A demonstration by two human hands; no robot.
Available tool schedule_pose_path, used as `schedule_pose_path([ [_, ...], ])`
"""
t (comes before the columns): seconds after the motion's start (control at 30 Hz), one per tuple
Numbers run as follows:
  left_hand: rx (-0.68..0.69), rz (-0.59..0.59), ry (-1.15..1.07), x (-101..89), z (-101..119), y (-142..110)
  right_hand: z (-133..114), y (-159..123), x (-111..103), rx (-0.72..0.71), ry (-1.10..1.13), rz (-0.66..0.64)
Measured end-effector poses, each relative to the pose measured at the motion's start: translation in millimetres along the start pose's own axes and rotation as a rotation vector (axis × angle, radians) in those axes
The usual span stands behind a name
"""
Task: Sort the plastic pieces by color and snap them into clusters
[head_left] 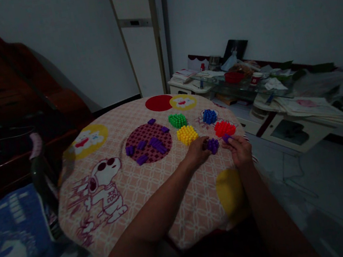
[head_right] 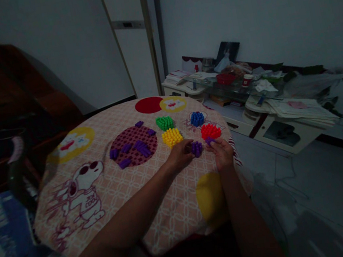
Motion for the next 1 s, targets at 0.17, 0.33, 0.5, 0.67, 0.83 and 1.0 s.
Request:
schedule_pose_path([
  [0.17, -0.006, -0.006, 0.04, -2.7, -1.2, 0.1, 6.8, 3.7, -4.0, -0.093, -0.225, 0.074],
  [0.33, 0.04, 0.049, 0.014, -1.8, -0.9, -1.6, 5.7, 1.6, -0.8, -0.069, -0.226, 0.056],
  [0.5, 0.047, 0.06, 0.041, -0.2, -1.8, -2.8, -0.8, -3.7, 1.9, -0.027, -0.128, 0.02],
  [0.67, 0.126, 0.084, 0.086, -7.8, 10.0, -5.3, -7.1, -8.0, 3.3, 0.039, -0.072, -0.073],
  [0.83, 0.319, 0.07, 0.137, -10.8, 31.6, -9.7, -11.6, -13.4, 6.3, 0.084, -0.044, -0.211],
  [1.0, 0.326, 0.015, 0.12, -5.3, 39.1, -12.8, -9.6, -17.6, 9.7, 0.126, -0.097, -0.3],
])
Point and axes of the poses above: each hand's wrist, its own y-axis towards the middle knuckle, its own x-axis out of the palm, z = x × y, the point moved 3 cm from there along y, towards the middle knuckle, and after that the axes turned 1 degree about -y, right-handed, at the moved point
